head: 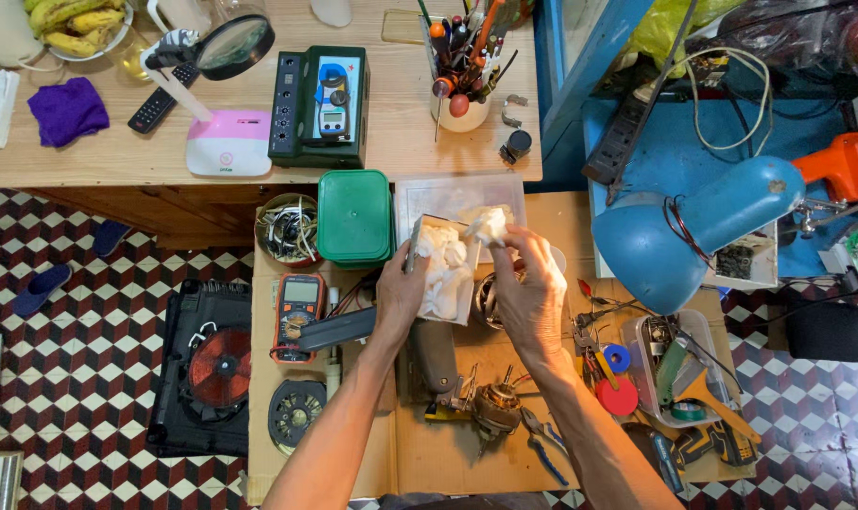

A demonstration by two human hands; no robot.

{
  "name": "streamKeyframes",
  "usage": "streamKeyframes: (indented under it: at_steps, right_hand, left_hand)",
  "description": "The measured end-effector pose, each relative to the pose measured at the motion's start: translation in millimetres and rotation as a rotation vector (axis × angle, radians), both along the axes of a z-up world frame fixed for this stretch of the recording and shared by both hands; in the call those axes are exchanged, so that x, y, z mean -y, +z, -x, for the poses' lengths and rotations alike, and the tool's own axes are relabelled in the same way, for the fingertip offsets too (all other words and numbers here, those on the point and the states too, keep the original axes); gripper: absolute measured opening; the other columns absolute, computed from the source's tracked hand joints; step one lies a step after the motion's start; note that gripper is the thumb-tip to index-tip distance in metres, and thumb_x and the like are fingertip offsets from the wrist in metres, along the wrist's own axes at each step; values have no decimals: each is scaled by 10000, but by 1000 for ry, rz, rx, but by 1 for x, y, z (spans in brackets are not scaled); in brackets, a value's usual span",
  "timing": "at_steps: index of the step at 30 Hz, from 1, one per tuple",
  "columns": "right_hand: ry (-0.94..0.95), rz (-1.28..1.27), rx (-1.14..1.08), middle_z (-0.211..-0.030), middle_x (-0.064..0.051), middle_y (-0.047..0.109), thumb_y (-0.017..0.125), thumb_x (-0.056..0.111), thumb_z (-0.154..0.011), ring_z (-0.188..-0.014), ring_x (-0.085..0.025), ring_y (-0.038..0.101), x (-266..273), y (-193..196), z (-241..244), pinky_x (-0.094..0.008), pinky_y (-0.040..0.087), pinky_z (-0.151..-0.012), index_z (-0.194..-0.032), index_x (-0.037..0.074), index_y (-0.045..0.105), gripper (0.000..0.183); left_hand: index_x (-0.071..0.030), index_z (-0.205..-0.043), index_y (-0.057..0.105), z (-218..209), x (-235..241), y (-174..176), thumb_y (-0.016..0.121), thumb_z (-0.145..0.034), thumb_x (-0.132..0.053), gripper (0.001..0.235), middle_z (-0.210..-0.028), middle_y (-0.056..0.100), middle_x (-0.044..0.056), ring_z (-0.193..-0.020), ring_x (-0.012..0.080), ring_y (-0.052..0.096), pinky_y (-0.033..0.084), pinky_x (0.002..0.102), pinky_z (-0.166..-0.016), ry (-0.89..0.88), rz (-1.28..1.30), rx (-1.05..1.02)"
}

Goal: The person works at a cluttered workbench, manipulating wires and small electrical components. They use pliers and a screwdriver to adjust parts of a motor-like assembly, then wipe the components with a cloth. The person also handles a power strip and plugs it into a wall socket before returning to the workbench to continue adjustments.

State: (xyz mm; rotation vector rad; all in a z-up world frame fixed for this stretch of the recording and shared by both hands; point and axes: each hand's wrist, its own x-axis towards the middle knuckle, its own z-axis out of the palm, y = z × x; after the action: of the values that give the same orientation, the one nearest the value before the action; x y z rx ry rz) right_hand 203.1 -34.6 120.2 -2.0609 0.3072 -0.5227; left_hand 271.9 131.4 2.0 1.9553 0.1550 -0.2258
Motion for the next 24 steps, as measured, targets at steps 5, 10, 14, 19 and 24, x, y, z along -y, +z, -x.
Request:
streamKeyframes:
  at_steps: [5, 10, 14, 19, 24]
  right_hand:
    - [-56, -720, -24, -985, -58, 734, 676, 214, -1011, -875, -108, 657, 12, -4, -4, -260, 542, -804, -1115, 0, 693, 239]
    - [-26, -922, -38, -994, -44, 739, 660, 229, -991, -908, -121, 700, 20, 3, 13, -280, 567, -808, -1081, 4, 679, 243]
    - [-29, -890, -75, -1006, -47, 752, 663, 223, -976, -894, -117, 696, 22, 9, 37, -281, 557, -802, -1129, 9, 711, 268]
    - [-44, -606, -124, -987, -35, 758, 675, 201, -965, -891, -70, 684, 14, 21, 90, -245, 544, -801, -1147, 8, 729, 270]
    - [-233, -749, -32, -991, -25, 744, 659, 141, -956, -886, -64, 663, 16, 24, 169, -230, 529, -794, -1132, -1, 748, 243]
  left_hand:
    - [-51, -1429, 571, -64, 18, -68, 621, -925, -437, 637, -1326, 672, 215, -1218, 336, 648, 486, 386, -1018, 53, -9, -83]
    - [37, -1469, 442, -86, 15, -57, 734, -906, -516, 841, -1475, 491, 277, -1368, 384, 466, 396, 407, -1099, -134, -263, -107]
    - [20, -1446, 525, -26, 17, 19, 679, -939, -505, 746, -1450, 568, 241, -1365, 335, 521, 407, 395, -1116, -57, -60, 217]
    - [-67, -1415, 589, 82, 45, 114, 736, -882, -377, 634, -1307, 687, 94, -1198, 158, 624, 481, 301, -1028, -306, 613, -203]
    - [-15, -1360, 677, 142, 73, 129, 693, -949, -225, 461, -1193, 733, 70, -1050, 140, 667, 530, 296, -933, -441, 767, -345]
